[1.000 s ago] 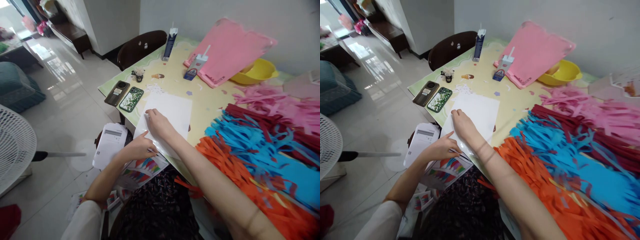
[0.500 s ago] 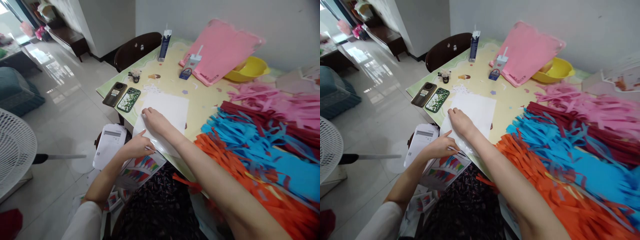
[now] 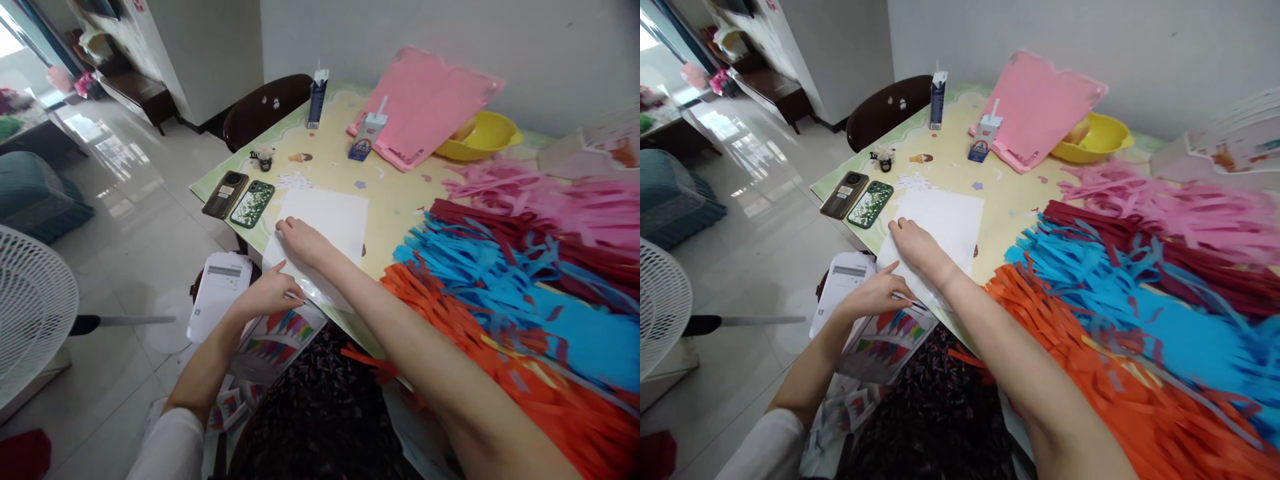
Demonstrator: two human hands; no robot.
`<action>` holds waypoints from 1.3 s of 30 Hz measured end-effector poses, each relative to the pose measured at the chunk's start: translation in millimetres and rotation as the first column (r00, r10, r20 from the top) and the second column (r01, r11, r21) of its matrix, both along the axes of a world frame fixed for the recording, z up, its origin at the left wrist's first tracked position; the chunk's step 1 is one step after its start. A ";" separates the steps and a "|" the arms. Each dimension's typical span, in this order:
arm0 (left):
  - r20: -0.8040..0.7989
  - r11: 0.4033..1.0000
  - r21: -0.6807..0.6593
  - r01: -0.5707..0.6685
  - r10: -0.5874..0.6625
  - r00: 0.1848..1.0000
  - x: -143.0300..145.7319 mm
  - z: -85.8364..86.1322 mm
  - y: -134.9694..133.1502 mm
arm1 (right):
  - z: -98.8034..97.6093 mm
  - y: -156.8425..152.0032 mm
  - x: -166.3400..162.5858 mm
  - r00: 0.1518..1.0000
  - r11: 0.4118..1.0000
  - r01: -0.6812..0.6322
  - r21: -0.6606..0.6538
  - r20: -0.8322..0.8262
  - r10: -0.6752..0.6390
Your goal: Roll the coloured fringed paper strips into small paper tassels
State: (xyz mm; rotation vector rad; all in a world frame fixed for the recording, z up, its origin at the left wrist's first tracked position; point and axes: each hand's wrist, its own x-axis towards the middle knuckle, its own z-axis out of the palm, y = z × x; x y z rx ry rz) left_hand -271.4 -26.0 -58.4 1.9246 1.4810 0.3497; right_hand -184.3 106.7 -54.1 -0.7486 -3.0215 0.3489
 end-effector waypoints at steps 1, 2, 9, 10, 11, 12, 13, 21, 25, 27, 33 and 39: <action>-0.001 1.000 -0.003 -0.004 0.004 1.000 0.3 1.3 -0.1 | 1.0 0.2 -0.3 1.000 1.000 -0.001 0.000 0.003 0.001; -0.002 1.000 -0.007 -0.007 0.007 1.000 0.6 2.4 -0.3 | 1.8 0.4 -0.7 1.000 1.000 -0.003 -0.001 0.007 0.003; -0.011 0.999 -0.035 -0.019 0.019 1.000 0.8 2.5 -0.4 | 2.8 1.9 -0.2 1.000 1.000 -0.015 0.004 0.010 0.015; -0.012 0.999 -0.038 -0.019 0.019 1.000 0.6 1.9 -0.3 | 2.7 1.8 0.4 1.000 1.000 -0.018 0.009 0.008 0.018; -0.013 0.999 -0.040 -0.019 0.019 1.000 0.5 1.4 -0.2 | 2.8 1.5 0.9 1.000 1.000 -0.021 0.012 0.007 0.021; -0.014 0.999 -0.043 -0.019 0.019 1.000 0.4 1.1 -0.1 | 3.0 1.3 1.3 1.000 1.000 -0.024 0.015 0.009 0.024; -0.015 0.999 -0.045 -0.020 0.019 1.000 0.4 0.9 0.0 | 3.2 1.2 1.6 1.000 1.000 -0.026 0.017 0.012 0.026; -0.036 0.999 -0.028 -0.020 0.019 0.999 0.5 0.3 -0.5 | 2.7 4.9 -1.3 0.999 0.999 -0.041 0.029 0.029 0.040; -0.030 1.000 -0.019 -0.019 0.019 0.999 -0.1 -1.7 -0.7 | 0.6 5.7 -1.2 0.998 0.998 -0.055 0.038 0.023 0.054; -0.021 1.000 -0.018 -0.019 0.018 1.000 -0.5 -2.3 -0.8 | 0.7 5.0 -0.5 0.998 0.997 -0.068 0.039 0.020 0.067; -0.016 1.000 -0.016 -0.016 0.015 1.000 -0.9 -1.9 -0.9 | 1.6 4.6 -0.4 0.996 0.996 -0.088 0.021 0.006 0.088; -0.020 1.000 -0.016 -0.020 0.020 1.000 -0.2 0.2 -0.9 | -4.4 7.9 -0.8 0.992 0.993 -0.099 -0.059 -0.087 0.094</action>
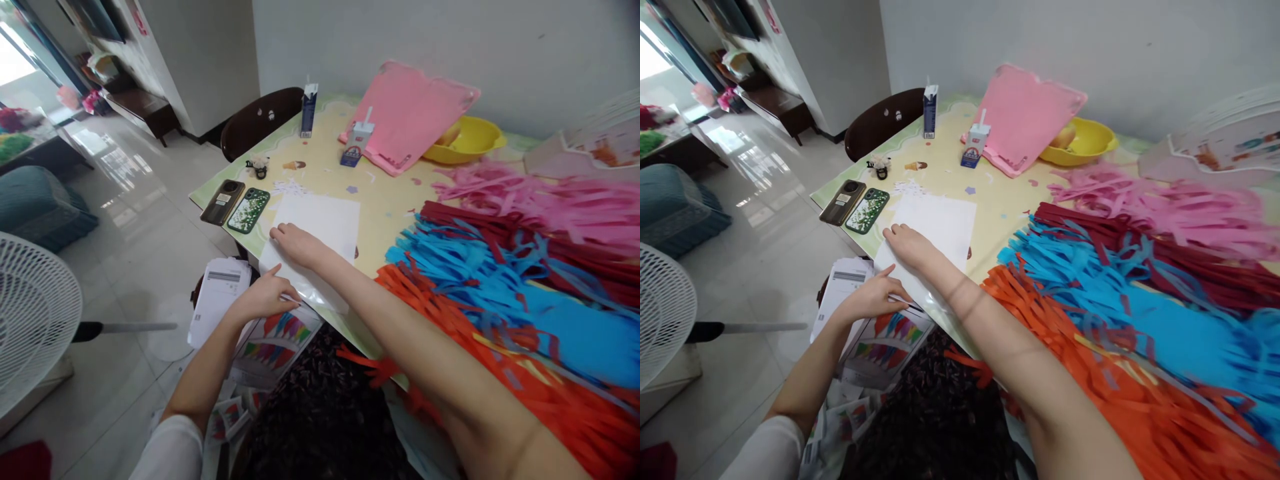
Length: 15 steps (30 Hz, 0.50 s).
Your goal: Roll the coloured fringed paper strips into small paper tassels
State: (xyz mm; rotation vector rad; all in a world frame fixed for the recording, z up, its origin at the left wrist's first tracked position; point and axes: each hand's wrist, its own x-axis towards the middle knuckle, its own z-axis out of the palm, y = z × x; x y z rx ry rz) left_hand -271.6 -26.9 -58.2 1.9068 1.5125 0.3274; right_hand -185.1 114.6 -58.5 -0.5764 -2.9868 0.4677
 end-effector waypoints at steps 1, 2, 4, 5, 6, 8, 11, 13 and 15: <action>0.002 1.000 -0.001 0.001 -0.001 1.000 0.1 0.2 0.0 | -1.2 0.6 0.2 1.000 1.000 0.001 -0.028 -0.024 -0.002; 0.003 1.000 -0.001 0.002 -0.002 1.000 0.1 0.3 -0.1 | -2.2 1.2 0.7 0.999 0.998 0.005 -0.060 -0.052 -0.008; -0.005 1.000 -0.004 0.003 -0.003 1.000 -0.1 0.4 -0.2 | -3.0 2.5 3.9 0.992 0.991 0.026 -0.135 -0.120 -0.043; -0.011 1.000 -0.006 0.003 -0.003 1.000 -0.4 0.4 -0.2 | -2.8 3.2 7.1 0.984 0.983 0.047 -0.177 -0.161 -0.076; -0.017 1.000 -0.006 0.002 -0.002 1.000 -1.0 0.4 -0.1 | -2.2 3.8 11.8 0.971 0.972 0.076 -0.224 -0.204 -0.123; -0.023 1.000 -0.007 0.003 -0.004 1.000 -3.2 0.3 0.4 | -0.3 4.1 26.0 0.924 0.930 0.149 -0.335 -0.289 -0.252; -0.001 1.000 0.000 0.024 -0.024 1.000 -9.1 0.2 2.9 | 3.2 -0.6 57.8 0.803 0.824 0.223 -0.521 -0.382 -0.458; 0.022 0.999 0.005 0.044 -0.045 0.999 -13.4 2.6 4.6 | 6.1 -9.0 81.6 0.719 0.760 0.230 -0.608 -0.419 -0.554; 0.027 0.997 0.019 0.072 -0.073 0.997 -16.7 10.1 2.9 | 10.1 -21.6 103.3 0.619 0.691 0.212 -0.691 -0.453 -0.642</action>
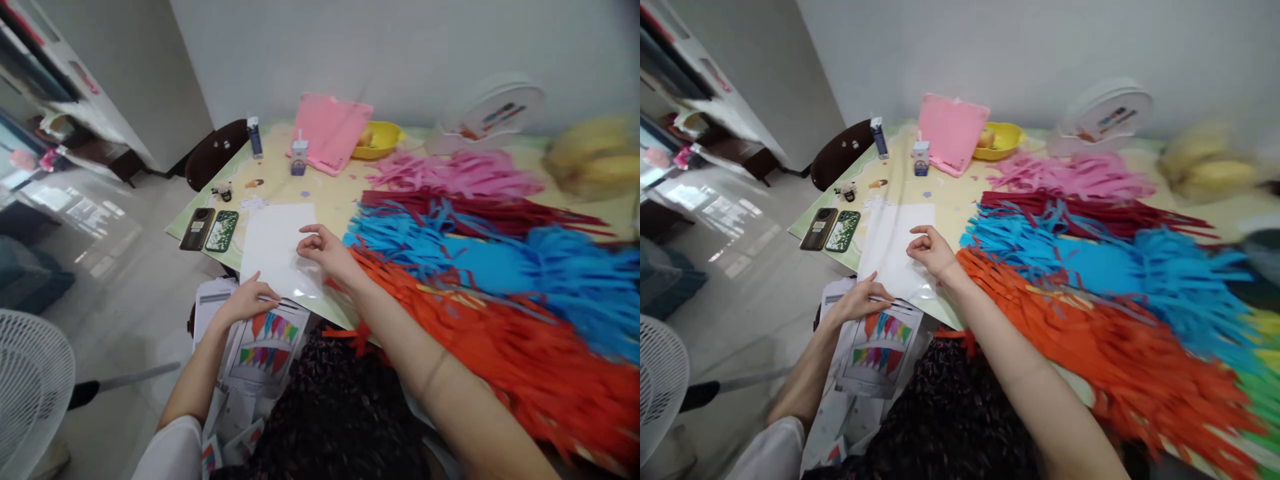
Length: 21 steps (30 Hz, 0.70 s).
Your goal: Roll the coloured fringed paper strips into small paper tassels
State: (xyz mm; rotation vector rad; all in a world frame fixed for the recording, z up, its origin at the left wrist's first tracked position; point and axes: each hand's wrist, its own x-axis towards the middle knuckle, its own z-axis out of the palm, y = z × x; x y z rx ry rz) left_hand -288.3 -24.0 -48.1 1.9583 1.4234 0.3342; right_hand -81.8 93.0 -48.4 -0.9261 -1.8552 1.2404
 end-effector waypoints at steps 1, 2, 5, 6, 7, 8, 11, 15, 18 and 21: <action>-0.006 1.000 0.017 0.016 -0.016 1.000 -1.2 6.3 -3.3 | 2.7 -7.6 9.4 0.996 0.998 0.038 -0.057 -0.078 -0.043; -0.013 0.999 0.039 0.036 -0.035 0.999 -2.1 14.2 -8.5 | 5.9 -16.0 17.8 0.984 0.990 0.067 -0.125 -0.158 -0.087; 0.011 0.991 0.130 0.030 -0.031 0.999 0.2 42.5 -34.1 | 19.3 -46.6 39.0 0.920 0.952 0.105 -0.286 -0.336 -0.202; 0.049 0.986 0.164 -0.009 0.001 0.999 4.1 50.6 -43.7 | 25.1 -58.9 46.1 0.908 0.949 0.116 -0.292 -0.356 -0.221; 0.103 0.978 0.200 -0.058 0.038 0.994 10.6 56.7 -52.4 | 31.3 -72.3 53.6 0.898 0.950 0.133 -0.283 -0.371 -0.236; 0.168 0.966 0.234 -0.113 0.074 0.983 19.8 60.1 -59.3 | 37.6 -86.4 61.9 0.890 0.952 0.153 -0.266 -0.382 -0.250; 0.360 0.932 0.282 -0.228 0.118 0.925 62.9 51.9 -66.5 | 52.0 -129.2 91.5 0.880 0.954 0.231 -0.192 -0.376 -0.289; 0.458 0.950 0.219 -0.224 0.102 0.883 131.2 17.4 -59.7 | 43.8 -171.3 134.7 0.930 0.957 0.263 -0.119 -0.233 -0.285; 0.467 0.964 0.194 -0.180 0.071 0.881 166.7 1.6 -59.3 | 25.2 -186.7 161.5 0.962 0.964 0.252 -0.084 -0.088 -0.259; 0.457 0.971 0.201 -0.130 0.024 0.889 185.1 2.5 -62.0 | 16.0 -192.7 178.9 0.957 0.957 0.287 -0.041 -0.032 -0.289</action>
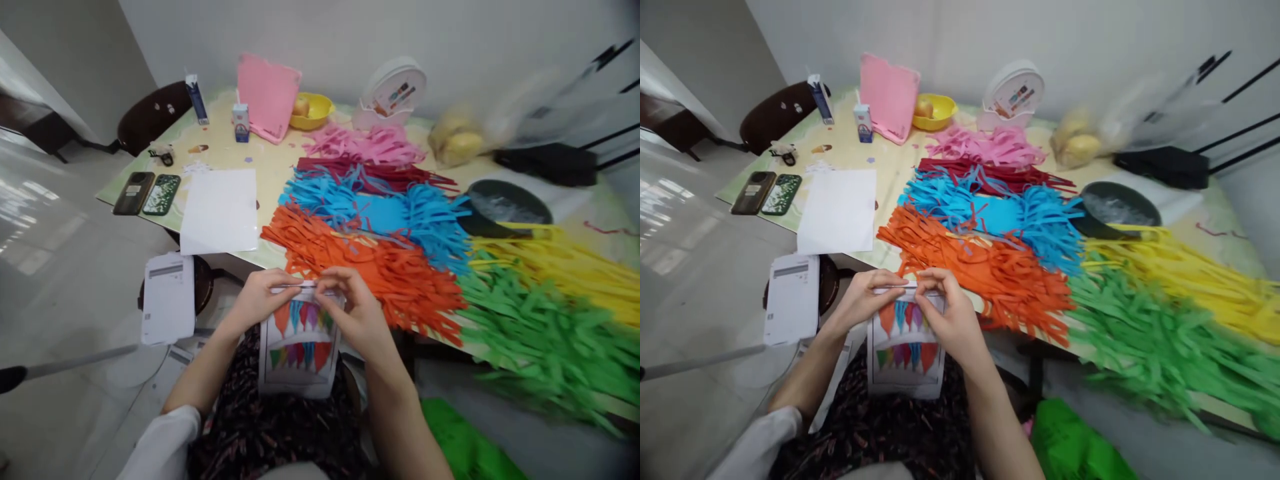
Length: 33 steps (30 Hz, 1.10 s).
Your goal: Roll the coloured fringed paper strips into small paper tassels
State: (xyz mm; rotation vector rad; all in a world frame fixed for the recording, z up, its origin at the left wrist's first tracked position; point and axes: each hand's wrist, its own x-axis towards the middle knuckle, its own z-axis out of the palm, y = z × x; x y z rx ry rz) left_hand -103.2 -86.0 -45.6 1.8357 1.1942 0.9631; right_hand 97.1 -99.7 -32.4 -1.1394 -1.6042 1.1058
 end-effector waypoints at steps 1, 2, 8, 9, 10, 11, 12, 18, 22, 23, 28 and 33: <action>-0.008 1.000 0.004 0.015 -0.015 1.000 3.6 2.4 -0.7 | -0.1 -0.8 3.5 1.000 1.000 0.009 0.008 0.015 -0.009; -0.014 1.000 0.012 0.025 -0.025 1.000 6.5 5.0 -1.3 | 0.8 -1.3 5.9 0.999 1.000 0.019 0.011 0.029 -0.020; -0.036 0.999 0.035 0.035 -0.034 0.999 12.9 13.1 -3.2 | 6.6 -2.9 5.8 0.994 0.996 0.079 0.035 0.068 -0.081; -0.041 0.999 0.034 0.037 -0.035 0.999 12.8 13.4 -3.3 | 6.5 -3.0 4.8 0.993 0.995 0.087 0.040 0.071 -0.089; -0.046 0.999 0.037 0.039 -0.037 0.998 12.5 13.7 -3.4 | 6.3 -3.0 3.9 0.992 0.995 0.092 0.045 0.077 -0.096; -0.048 0.998 0.041 0.042 -0.040 0.998 12.2 13.9 -3.4 | 6.0 -2.9 3.1 0.991 0.994 0.097 0.050 0.086 -0.101; -0.049 0.998 0.046 0.045 -0.043 0.998 12.0 14.2 -3.3 | 5.6 -2.6 2.4 0.990 0.993 0.101 0.056 0.098 -0.106; -0.041 0.997 0.053 0.052 -0.050 0.998 11.7 14.3 -2.9 | 1.9 -0.2 0.0 0.977 0.987 0.106 0.118 0.171 -0.125; -0.056 1.000 0.011 0.015 -0.014 0.998 10.1 13.6 -3.9 | 0.0 0.3 -0.9 0.959 0.969 0.106 0.224 0.235 -0.159; -0.049 1.000 0.011 0.006 -0.005 0.999 9.4 13.3 -4.1 | -0.1 0.3 -1.0 0.953 0.962 0.105 0.250 0.251 -0.169; -0.023 0.990 0.108 0.090 -0.088 0.996 4.1 9.2 -2.7 | -1.8 3.2 2.4 0.940 0.954 0.080 0.290 0.295 -0.169; -0.030 0.978 0.178 0.104 -0.101 0.994 -0.2 4.3 -1.3 | -10.3 11.6 11.8 0.958 0.930 -0.047 0.365 0.279 -0.062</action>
